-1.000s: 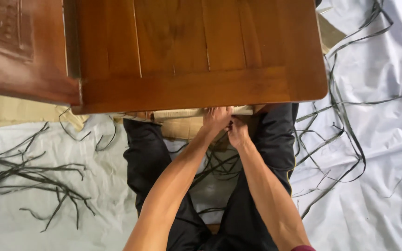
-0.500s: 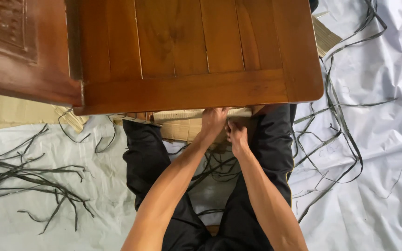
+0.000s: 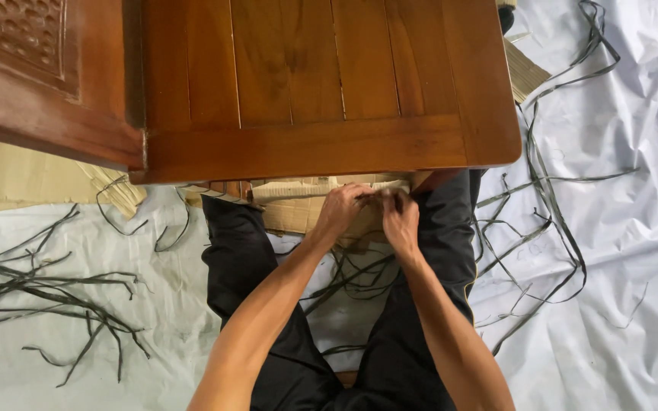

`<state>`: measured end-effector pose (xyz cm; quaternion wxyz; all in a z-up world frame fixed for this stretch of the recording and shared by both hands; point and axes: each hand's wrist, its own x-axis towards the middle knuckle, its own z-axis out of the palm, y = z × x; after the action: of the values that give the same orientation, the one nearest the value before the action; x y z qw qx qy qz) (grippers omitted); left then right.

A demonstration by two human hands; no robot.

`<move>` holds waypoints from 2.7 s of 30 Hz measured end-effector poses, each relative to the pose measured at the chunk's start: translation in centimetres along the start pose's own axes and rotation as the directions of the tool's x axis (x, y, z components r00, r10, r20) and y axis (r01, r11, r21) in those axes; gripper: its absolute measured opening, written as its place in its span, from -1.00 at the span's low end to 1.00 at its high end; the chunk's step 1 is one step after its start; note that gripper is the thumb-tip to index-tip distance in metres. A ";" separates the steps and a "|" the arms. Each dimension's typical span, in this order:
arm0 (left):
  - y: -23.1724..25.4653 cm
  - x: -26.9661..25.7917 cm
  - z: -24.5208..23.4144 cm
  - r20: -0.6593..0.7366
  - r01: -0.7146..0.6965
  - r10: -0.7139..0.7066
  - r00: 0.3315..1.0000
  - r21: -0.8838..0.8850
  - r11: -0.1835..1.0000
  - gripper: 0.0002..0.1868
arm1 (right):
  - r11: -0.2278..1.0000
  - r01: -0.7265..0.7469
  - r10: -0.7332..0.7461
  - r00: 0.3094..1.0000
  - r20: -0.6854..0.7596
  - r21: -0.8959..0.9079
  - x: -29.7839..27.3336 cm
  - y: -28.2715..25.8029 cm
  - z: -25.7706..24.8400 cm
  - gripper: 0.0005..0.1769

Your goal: The person ties and weaves plastic strips onto the bottom frame of a wooden chair.

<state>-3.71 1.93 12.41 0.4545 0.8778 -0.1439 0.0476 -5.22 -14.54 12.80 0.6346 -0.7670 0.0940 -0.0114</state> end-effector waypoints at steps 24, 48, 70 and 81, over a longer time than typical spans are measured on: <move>0.1 3.5 1.8 0.161 0.166 -0.204 0.966 0.222 0.961 -0.68 | 0.959 -0.012 0.046 0.992 -0.114 0.282 -2.6 7.1 1.3 -0.81; -5.2 2.2 5.0 0.132 0.128 -0.180 0.975 0.330 0.935 -0.61 | 0.881 -0.444 0.421 0.893 0.156 0.165 -0.7 7.7 4.0 -0.69; -13.6 3.7 6.4 -0.012 0.093 -0.125 0.992 0.743 0.662 -0.79 | 0.916 0.032 0.045 0.983 0.180 -0.399 -4.4 1.1 0.0 -0.73; -0.5 3.4 -1.7 -0.107 -0.151 0.216 0.971 0.430 0.890 -0.79 | 0.987 -0.102 0.109 0.993 0.054 -0.128 -3.3 1.2 1.5 -0.71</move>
<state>-0.20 2.82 13.75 0.2589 0.9309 -0.1778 0.1866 -8.37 -12.72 11.71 0.5874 -0.7993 0.1156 0.0515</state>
